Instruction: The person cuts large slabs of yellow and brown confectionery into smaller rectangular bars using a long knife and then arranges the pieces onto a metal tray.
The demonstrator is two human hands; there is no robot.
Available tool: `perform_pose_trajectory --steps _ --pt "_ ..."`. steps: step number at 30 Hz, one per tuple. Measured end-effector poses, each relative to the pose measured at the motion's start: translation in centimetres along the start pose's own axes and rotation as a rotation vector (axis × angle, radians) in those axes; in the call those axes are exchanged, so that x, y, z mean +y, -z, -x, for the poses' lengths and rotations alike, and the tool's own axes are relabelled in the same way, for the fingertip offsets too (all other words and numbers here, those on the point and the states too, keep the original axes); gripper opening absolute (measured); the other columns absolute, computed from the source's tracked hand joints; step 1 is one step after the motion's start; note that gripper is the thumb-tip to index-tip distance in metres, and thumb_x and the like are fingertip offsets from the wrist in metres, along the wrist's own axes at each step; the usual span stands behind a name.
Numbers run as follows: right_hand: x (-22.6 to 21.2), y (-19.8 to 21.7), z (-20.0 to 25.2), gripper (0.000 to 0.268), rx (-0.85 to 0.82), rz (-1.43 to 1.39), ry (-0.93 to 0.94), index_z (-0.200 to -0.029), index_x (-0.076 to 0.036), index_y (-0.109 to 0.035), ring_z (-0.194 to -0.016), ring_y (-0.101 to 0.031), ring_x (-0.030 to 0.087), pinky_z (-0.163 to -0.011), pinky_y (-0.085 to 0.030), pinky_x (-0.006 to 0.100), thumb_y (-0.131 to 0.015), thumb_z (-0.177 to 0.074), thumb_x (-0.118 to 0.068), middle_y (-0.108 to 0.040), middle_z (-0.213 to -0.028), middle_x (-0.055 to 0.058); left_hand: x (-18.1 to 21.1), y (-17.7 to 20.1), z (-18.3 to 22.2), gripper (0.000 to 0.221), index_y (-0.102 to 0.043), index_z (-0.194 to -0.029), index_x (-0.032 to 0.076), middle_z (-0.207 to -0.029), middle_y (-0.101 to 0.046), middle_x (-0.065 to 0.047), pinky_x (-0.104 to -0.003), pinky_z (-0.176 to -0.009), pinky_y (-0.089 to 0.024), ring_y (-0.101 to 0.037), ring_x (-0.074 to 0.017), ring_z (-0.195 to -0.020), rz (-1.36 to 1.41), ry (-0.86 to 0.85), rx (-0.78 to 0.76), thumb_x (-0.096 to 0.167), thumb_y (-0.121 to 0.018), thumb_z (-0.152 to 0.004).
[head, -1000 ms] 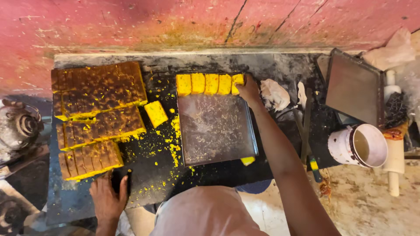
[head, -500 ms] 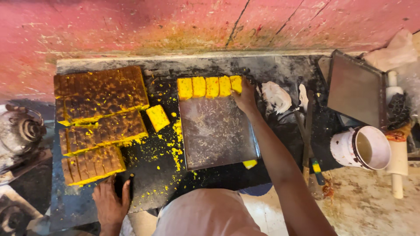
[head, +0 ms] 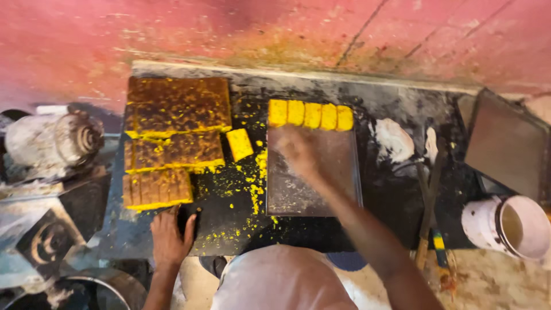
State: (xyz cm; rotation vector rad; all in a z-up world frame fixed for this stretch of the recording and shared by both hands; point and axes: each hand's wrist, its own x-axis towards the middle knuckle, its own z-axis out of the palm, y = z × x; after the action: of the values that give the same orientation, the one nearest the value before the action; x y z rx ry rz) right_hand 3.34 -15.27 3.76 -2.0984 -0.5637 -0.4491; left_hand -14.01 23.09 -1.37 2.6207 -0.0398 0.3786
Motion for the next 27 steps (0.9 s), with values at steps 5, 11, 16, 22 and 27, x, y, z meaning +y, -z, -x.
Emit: perform_pose_trajectory --steps 5,11,16,22,27 --pt "-11.4 -10.5 2.9 0.022 -0.326 -0.011 -0.186 -0.08 -0.005 -0.075 -0.091 -0.072 0.027 -0.086 -0.053 0.041 -0.086 -0.084 -0.023 -0.077 -0.088 0.01 -0.1 0.3 0.6 0.055 -0.055 -0.13 -0.001 -0.126 -0.058 -0.023 -0.052 -0.098 -0.039 -0.054 -0.0413 -0.116 0.037 -0.058 0.113 0.033 -0.072 -0.09" --pt "-13.8 -11.2 5.1 0.025 -0.349 -0.203 -0.09 -0.103 -0.002 -0.073 -0.106 -0.07 0.032 -0.092 -0.054 0.041 -0.077 -0.092 -0.024 -0.074 -0.112 0.015 -2.6 0.4 -0.6 0.075 -0.036 -0.153 -0.007 -0.149 -0.043 -0.033 -0.052 -0.122 -0.029 -0.042 -0.0474 -0.14 0.099 0.165 0.563 0.027 -0.077 -0.1" --pt "-12.6 -8.9 6.2 0.023 -0.282 -0.171 -0.295 -0.107 -0.003 -0.073 -0.102 -0.074 0.028 -0.09 -0.056 0.037 -0.071 -0.096 -0.022 -0.076 -0.109 0.012 -7.2 1.7 -4.6 0.093 -0.027 -0.16 -0.009 -0.146 -0.048 -0.032 -0.047 -0.112 -0.042 -0.051 -0.039 -0.134 0.436 0.295 0.41 0.028 -0.082 -0.096" --pt "-14.0 -9.4 8.9 0.024 -0.232 -0.133 -0.366 -0.113 -0.003 -0.073 -0.102 -0.073 0.026 -0.088 -0.055 0.036 -0.07 -0.098 -0.021 -0.076 -0.109 0.013 -10.7 3.1 -11.6 0.095 -0.034 -0.153 -0.006 -0.124 -0.066 -0.017 -0.036 -0.084 -0.057 -0.067 -0.0216 -0.102 0.781 0.319 -0.039 0.022 -0.089 -0.081" --pt "-16.0 -9.2 10.0 0.028 -0.155 -0.212 -0.612 -0.118 -0.005 -0.072 -0.092 -0.071 0.017 -0.073 -0.054 0.031 -0.069 -0.097 -0.023 -0.076 -0.105 0.009 -13.3 2.6 -12.1 0.099 -0.029 -0.157 -0.001 -0.094 -0.063 -0.012 -0.032 -0.062 -0.05 -0.059 -0.017 -0.076 0.788 0.539 -0.239 0.01 -0.088 -0.079"
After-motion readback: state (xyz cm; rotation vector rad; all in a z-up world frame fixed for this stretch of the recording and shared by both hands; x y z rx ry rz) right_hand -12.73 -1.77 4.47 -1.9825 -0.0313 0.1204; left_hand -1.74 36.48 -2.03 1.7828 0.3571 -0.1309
